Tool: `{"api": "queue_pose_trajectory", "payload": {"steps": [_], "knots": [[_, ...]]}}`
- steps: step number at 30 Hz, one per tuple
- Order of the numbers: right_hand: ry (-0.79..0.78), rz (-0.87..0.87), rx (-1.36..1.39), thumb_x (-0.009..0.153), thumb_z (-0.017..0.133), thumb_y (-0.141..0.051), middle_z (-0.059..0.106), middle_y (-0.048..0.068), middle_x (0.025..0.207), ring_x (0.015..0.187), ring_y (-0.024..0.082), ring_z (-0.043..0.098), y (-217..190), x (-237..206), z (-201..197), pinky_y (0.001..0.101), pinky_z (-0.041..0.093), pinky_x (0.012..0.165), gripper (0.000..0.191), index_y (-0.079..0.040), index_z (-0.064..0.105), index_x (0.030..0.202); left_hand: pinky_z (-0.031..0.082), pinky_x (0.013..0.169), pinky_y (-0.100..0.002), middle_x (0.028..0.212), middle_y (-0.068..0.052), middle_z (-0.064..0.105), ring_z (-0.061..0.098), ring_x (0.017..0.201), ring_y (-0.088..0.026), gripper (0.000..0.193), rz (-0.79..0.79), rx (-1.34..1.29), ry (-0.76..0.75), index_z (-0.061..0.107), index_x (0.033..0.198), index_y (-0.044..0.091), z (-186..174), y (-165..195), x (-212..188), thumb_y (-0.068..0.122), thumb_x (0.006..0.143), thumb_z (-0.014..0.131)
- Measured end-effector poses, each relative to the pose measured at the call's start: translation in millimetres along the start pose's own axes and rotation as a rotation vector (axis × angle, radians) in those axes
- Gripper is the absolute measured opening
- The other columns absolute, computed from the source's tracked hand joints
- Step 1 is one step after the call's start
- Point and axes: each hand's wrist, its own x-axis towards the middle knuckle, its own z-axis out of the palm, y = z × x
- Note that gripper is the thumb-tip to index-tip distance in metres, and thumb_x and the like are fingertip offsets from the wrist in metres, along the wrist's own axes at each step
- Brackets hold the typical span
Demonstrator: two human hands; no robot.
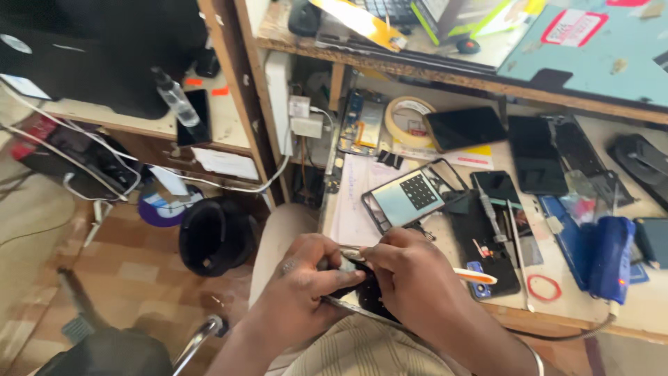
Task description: The person sits at a cluttered repair workbench and uses a metal spudger to pry and scrape the frame of a disassembled smartphone, working around its edges while holding the phone steady. They briefly reach to a side bench for a tool and continue prying the phone frame.
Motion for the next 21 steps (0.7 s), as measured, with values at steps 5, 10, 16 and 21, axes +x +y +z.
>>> {"api": "queue_pose_trajectory", "payload": {"steps": [5,10,16,21], "knots": [[-0.058,0.135,-0.064,0.079,0.075,-0.009,0.072,0.011,0.083,0.072,0.031,0.072,-2,-14,-31,0.0398,0.056,0.063,0.019,-0.012,0.082,0.096,0.052,0.084,-0.037,0.099,-0.003,0.061,0.060,0.103,-0.027,0.048,-0.008,0.050,0.022,0.082,0.107,0.021,0,-1,-4,0.009,0.060,0.090],[-0.066,0.167,-0.085,0.079,0.073,-0.006,0.069,0.012,0.079,0.072,0.032,0.070,1,-22,-24,0.0419,0.054,0.062,0.020,-0.011,0.081,0.097,0.052,0.083,-0.037,0.099,-0.003,0.062,0.060,0.103,-0.027,0.045,0.025,0.029,0.039,0.080,0.108,0.019,3,-5,-6,0.010,0.064,0.090],[0.007,-0.068,0.021,0.082,0.071,-0.003,0.067,0.013,0.079,0.075,0.034,0.066,-2,0,2,0.0425,0.053,0.065,0.018,-0.009,0.080,0.096,0.051,0.084,-0.038,0.094,-0.003,0.063,0.061,0.100,-0.026,0.052,-0.019,0.028,0.034,0.081,0.105,0.017,2,1,-3,0.009,0.054,0.090],[-0.104,0.171,-0.148,0.079,0.077,-0.012,0.069,0.010,0.077,0.072,0.030,0.070,15,-36,-51,0.0413,0.055,0.062,0.017,-0.011,0.081,0.096,0.053,0.082,-0.035,0.096,-0.002,0.063,0.062,0.101,-0.025,0.047,-0.037,0.013,0.080,0.082,0.105,0.019,6,0,-3,0.004,0.061,0.086]]}}
